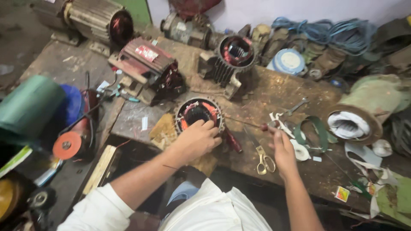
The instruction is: The person works on a motor stator by hand, arranging copper windings and tapping them with a hammer. They then cut and insert wooden sticks into the stator slots to secure the windings. The work continues with repeated insertion and trimming of sticks.
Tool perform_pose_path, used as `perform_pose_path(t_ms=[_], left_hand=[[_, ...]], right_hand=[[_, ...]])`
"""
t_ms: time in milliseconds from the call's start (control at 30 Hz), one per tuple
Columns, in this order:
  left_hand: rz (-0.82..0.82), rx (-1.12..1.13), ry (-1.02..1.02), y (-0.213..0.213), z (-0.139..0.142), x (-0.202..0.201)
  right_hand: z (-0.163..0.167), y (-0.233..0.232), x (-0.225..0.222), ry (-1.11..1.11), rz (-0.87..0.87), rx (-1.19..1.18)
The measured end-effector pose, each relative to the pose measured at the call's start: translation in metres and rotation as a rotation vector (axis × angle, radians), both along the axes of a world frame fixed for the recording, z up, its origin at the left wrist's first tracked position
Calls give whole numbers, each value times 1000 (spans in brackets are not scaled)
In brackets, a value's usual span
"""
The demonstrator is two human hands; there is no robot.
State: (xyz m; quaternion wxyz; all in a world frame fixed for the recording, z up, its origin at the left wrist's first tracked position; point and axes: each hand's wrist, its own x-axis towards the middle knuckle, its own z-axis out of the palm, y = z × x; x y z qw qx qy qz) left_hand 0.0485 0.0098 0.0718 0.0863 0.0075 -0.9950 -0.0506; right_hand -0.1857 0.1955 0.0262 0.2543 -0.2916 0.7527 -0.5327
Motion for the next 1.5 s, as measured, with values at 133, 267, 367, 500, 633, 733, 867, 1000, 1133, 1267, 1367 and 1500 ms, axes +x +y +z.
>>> perform_pose_path(t_ms=[133,267,367,500,633,733,867,1000,1133,1267,1367,1500], left_hand=[[-135,309,11,-48,21,-8],[211,731,593,-100,38,-9],[729,583,331,-142,43,-5],[790,687,152,-171,27,31],[611,849,158,-165,21,93],[470,242,328,-146,24,137],[446,86,317,-130,20,172],[472,545,62,-136,15,195],[433,746,125,-145,31,212],[383,637,575,-160,49,223],[394,956,533,-169,44,220],[157,878,514,-156,11,182]], right_hand=[[1,33,7,178,-76,13],[12,34,40,315,-78,149],[25,7,79,335,22,208],[46,-42,135,467,264,145],[61,-95,170,703,492,-56],[64,-132,188,787,504,21],[55,-183,209,901,429,120],[43,-218,229,1016,505,324],[35,-227,238,1154,537,281],[34,-214,234,912,462,-38],[34,-194,231,490,397,-138],[37,-165,241,316,218,9]])
